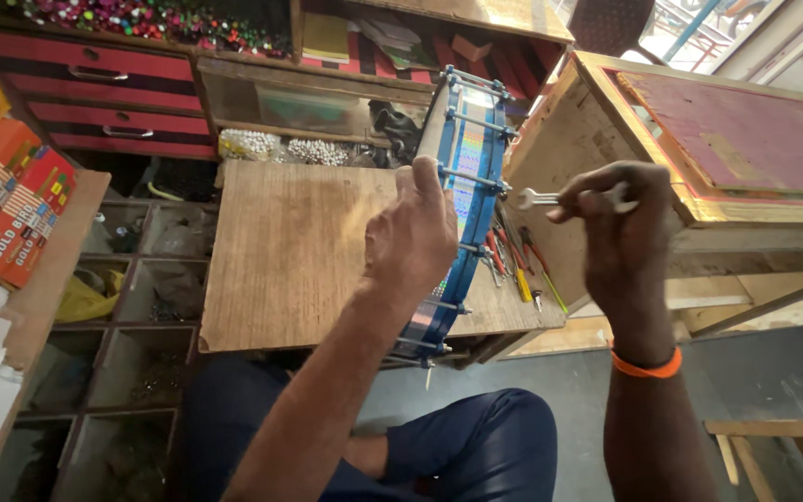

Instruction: The person tightens tension rods on a snare drum shell using a drum key and a wrench, working around the rim of the drum while seated at a workbench.

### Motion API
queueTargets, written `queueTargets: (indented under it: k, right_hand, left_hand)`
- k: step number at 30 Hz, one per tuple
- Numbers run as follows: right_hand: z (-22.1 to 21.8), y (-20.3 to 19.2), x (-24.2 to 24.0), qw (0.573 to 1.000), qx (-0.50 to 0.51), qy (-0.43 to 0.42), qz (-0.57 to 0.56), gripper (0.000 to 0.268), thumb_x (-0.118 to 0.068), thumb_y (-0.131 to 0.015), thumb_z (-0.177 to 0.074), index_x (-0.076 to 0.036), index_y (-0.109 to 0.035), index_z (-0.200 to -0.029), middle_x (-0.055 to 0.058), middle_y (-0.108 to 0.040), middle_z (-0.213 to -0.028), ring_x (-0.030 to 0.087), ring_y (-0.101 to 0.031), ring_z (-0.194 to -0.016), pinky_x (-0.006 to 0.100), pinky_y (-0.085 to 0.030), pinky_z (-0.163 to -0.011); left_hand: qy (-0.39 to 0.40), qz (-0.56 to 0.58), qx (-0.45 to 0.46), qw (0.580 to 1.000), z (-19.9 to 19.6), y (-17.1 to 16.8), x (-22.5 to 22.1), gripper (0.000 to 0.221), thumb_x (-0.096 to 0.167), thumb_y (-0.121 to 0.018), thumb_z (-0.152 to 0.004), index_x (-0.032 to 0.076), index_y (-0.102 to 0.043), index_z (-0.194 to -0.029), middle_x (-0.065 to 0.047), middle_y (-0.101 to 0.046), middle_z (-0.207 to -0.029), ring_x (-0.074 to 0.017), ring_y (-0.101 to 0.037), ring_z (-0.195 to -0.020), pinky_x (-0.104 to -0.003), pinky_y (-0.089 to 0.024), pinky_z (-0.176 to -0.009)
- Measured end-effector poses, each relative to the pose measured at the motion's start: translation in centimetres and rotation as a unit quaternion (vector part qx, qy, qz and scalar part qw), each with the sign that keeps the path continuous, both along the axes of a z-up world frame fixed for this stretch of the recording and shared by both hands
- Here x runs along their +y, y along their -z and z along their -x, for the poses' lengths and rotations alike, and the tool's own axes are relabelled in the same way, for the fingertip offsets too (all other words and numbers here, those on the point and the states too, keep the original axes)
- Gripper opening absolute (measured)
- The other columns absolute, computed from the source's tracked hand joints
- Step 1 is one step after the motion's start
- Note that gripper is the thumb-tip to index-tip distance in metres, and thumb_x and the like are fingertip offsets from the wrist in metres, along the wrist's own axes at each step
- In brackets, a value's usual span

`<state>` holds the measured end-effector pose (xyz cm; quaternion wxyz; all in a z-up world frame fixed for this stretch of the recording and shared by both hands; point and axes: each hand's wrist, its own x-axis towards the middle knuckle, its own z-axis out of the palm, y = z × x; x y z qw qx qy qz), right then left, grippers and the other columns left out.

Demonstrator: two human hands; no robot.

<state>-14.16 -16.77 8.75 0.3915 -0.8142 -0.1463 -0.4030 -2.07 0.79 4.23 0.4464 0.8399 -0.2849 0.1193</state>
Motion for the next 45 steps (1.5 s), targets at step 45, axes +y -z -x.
queueTargets:
  k: [45]
  right_hand:
    - [-11.5,-5.3,-2.7,0.959,0.257,-0.095,-0.075,0.031,-0.030,-0.040,-0.116,-0.006,-0.054,-0.101,0.005,-0.063,-0.069,0.009,-0.051,-0.047,0.022,-0.040,-0.044]
  left_hand:
    - [0.004,0.029,-0.074,0.997,0.7,1.0,0.2,0.033,0.022,-0.059,-0.101,0.000,-0.044,-0.120,-0.025,-0.063,-0.102,-0.0443,-0.071,-0.073,-0.052,-0.057,-0.058]
